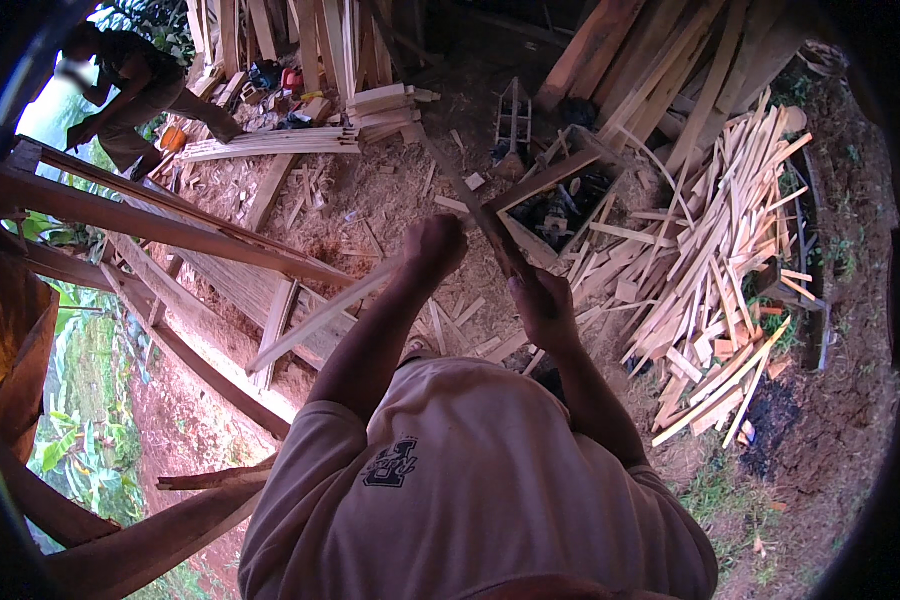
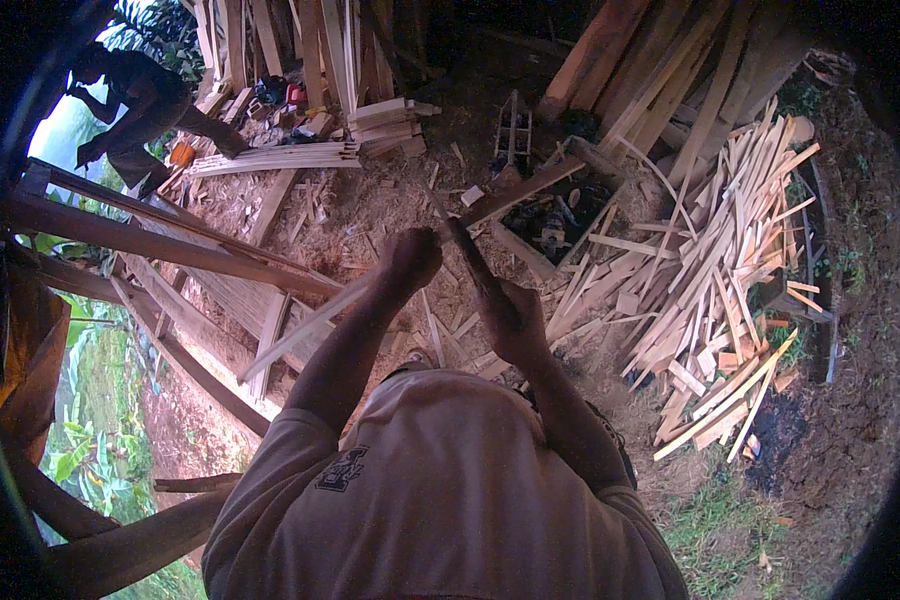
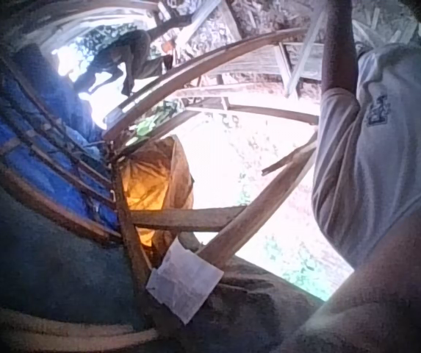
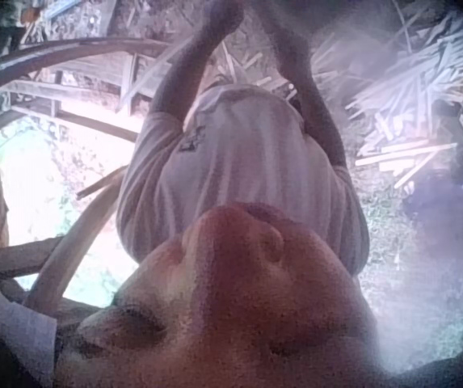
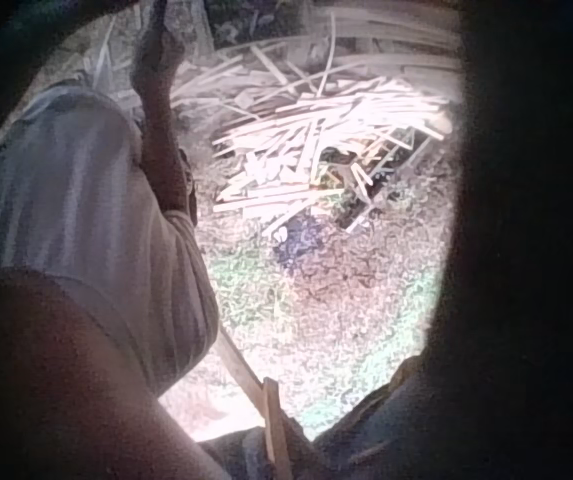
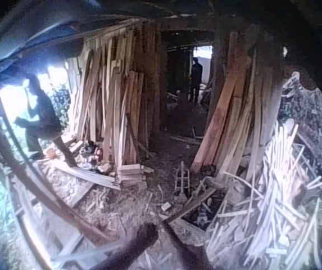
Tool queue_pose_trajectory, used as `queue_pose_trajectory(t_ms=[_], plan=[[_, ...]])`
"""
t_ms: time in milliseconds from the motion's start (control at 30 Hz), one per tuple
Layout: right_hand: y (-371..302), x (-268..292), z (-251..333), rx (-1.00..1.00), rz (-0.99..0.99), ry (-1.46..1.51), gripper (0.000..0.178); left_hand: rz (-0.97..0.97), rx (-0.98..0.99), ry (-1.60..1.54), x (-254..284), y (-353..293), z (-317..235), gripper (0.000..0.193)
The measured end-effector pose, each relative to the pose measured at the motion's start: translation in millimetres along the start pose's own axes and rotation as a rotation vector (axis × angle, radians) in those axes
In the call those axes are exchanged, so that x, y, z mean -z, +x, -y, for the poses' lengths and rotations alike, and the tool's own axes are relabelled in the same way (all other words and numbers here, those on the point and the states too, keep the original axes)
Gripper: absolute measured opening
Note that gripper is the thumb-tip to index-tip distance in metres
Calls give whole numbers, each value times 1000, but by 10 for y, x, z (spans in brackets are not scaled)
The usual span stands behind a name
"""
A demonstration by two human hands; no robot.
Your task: The person selects thin wooden strips from a pile, positions them on a sawhorse, and splits them lengthwise using a machete. The person repeatedly picks up new strips, aligns them, and strikes them to produce thinner pieces.
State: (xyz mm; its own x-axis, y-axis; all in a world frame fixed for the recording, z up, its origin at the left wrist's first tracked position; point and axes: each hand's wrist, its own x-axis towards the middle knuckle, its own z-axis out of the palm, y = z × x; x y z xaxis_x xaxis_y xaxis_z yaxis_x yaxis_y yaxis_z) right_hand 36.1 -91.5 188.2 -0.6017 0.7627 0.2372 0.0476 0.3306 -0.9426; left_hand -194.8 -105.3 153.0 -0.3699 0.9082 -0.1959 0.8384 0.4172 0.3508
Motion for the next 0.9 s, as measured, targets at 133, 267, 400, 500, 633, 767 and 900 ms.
queue_pose_trajectory(t_ms=[133, 267, 400, 500, 633, 767, 900], plan=[[-83, -13, 267, -198, 78, -44, 17, -121, 5, -147, -480, 333, 666, 25], [-640, 348, 305, -196, 170, -196, 16, 35, -4, 34, -387, 747, 1204, 28], [-812, 671, 815, -258, 156, -155, 18, -102, 80, 196, -296, 788, 2089, 25], [-854, 811, 1267, -427, 86, -258, 22, -129, 172, 42, -50, 838, 1556, 32], [-917, 1229, 1270, -505, 155, -269, 31, -222, 59, 408, 19, 972, 3575, 29], [-997, 1182, 909, -546, 60, -810, 19, 125, 365, -805, -240, 1056, 1903, 30], [-700, 755, 298, -368, -207, -57, 32, 596, 278, -1206, 499, 36, 879, 35]])
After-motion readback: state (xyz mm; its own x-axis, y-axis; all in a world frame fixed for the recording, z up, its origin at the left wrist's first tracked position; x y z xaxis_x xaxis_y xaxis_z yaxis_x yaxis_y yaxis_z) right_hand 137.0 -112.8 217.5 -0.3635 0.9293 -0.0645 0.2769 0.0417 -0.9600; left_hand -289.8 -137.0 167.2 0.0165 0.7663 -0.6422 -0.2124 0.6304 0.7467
